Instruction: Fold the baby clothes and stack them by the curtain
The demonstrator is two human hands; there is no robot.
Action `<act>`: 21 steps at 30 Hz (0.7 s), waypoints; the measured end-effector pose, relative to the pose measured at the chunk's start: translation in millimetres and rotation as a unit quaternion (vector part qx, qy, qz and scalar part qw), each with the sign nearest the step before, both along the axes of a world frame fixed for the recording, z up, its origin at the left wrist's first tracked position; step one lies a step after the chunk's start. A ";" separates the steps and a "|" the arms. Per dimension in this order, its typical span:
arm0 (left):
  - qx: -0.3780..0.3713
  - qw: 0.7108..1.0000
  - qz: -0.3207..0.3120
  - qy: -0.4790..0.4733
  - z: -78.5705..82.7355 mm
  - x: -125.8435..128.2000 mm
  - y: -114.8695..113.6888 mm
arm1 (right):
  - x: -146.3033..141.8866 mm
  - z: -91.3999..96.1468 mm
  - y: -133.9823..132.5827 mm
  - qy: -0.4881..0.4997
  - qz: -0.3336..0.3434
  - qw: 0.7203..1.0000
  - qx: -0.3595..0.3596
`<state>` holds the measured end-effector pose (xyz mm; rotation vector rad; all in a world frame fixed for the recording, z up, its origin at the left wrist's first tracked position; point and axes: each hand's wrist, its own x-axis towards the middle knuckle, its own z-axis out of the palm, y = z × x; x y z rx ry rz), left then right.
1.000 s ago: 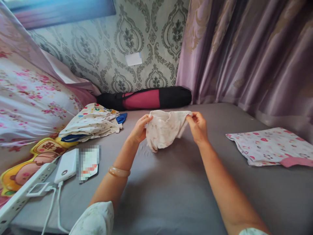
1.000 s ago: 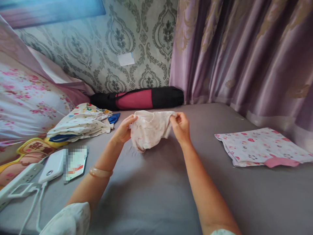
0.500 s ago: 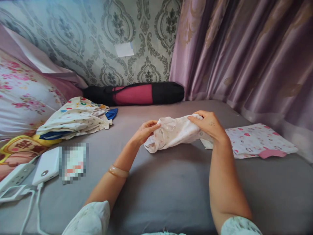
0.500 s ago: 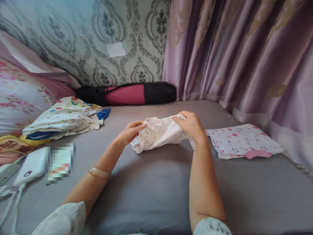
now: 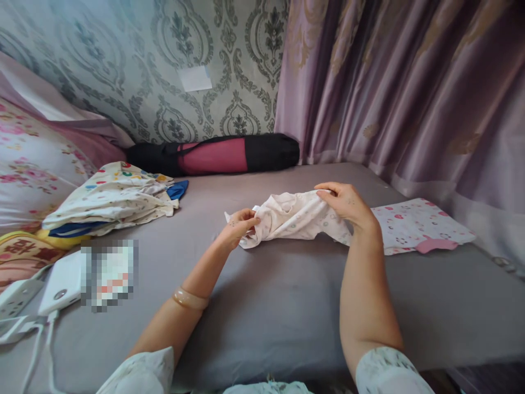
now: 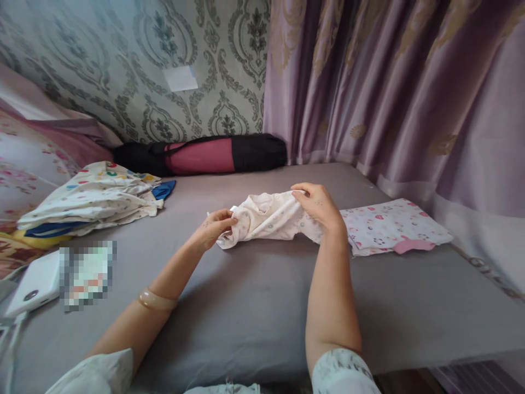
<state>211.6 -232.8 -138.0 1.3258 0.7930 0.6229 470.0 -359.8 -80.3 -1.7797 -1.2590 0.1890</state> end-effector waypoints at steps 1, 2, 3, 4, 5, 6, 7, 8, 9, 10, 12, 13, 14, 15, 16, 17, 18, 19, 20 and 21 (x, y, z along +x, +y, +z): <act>0.002 1.000 0.017 -0.006 2.6 -0.2 1.1 | 0.4 0.2 -0.7 -0.005 0.003 1.000 -0.007; 0.005 0.999 0.032 -0.014 6.0 -0.6 2.1 | 0.6 0.6 -1.3 -0.012 0.009 1.000 -0.010; 0.008 0.999 0.044 -0.022 9.9 -1.4 3.2 | 0.5 1.2 -1.6 -0.019 0.018 1.000 -0.013; 0.011 0.998 0.052 -0.028 14.2 -2.3 4.2 | -0.1 1.9 -1.5 -0.025 0.027 0.999 -0.015; 0.012 0.998 0.057 -0.031 18.8 -3.4 5.4 | -1.2 2.6 -1.1 -0.027 0.033 0.999 -0.015; 0.014 0.997 0.062 -0.035 23.3 -4.6 6.7 | -3.0 3.4 -0.2 -0.028 0.036 0.999 -0.014; 0.015 0.997 0.070 -0.037 27.8 -5.9 8.2 | -5.6 4.3 1.2 -0.027 0.038 0.999 -0.012; 0.019 0.996 0.081 -0.040 32.2 -7.3 10.0 | -8.8 5.3 2.9 -0.025 0.039 0.999 -0.011; 0.024 0.994 0.093 -0.042 36.5 -9.0 12.0 | -12.7 6.5 4.7 -0.022 0.039 0.999 -0.012; 0.033 0.993 0.106 -0.045 40.6 -10.9 14.0 | -16.9 7.6 6.5 -0.017 0.043 0.999 -0.013; 0.062 0.989 0.124 -0.049 48.6 -16.0 17.8 | -25.5 10.1 9.0 -0.011 0.063 0.998 -0.018; 0.079 0.988 0.125 -0.050 52.4 -18.9 19.1 | -29.3 11.3 9.5 -0.011 0.077 0.997 -0.021; 0.094 0.987 0.121 -0.049 55.9 -22.1 19.9 | -32.5 12.4 9.4 -0.012 0.093 0.995 -0.024; 0.106 0.987 0.111 -0.043 59.0 -25.2 20.1 | -35.2 13.4 9.0 -0.012 0.111 0.993 -0.030; 0.115 0.988 0.095 -0.033 61.6 -28.1 19.8 | -37.2 14.2 8.4 -0.006 0.127 0.991 -0.037; 0.121 0.990 0.074 -0.022 63.6 -30.5 19.0 | -38.6 14.9 7.7 0.005 0.138 0.989 -0.044; 0.126 0.991 0.051 -0.011 64.8 -32.3 18.0 | -39.7 15.3 7.3 0.022 0.146 0.988 -0.048; 0.130 0.991 0.030 -0.002 65.3 -33.3 17.0 | -40.4 15.5 7.1 0.039 0.151 0.987 -0.048; 0.134 0.991 0.014 0.004 65.1 -33.6 15.9 | -40.9 15.5 7.2 0.054 0.154 0.986 -0.044; 0.137 0.990 0.003 0.006 64.4 -33.0 14.9 | -41.4 15.5 7.5 0.064 0.156 0.985 -0.037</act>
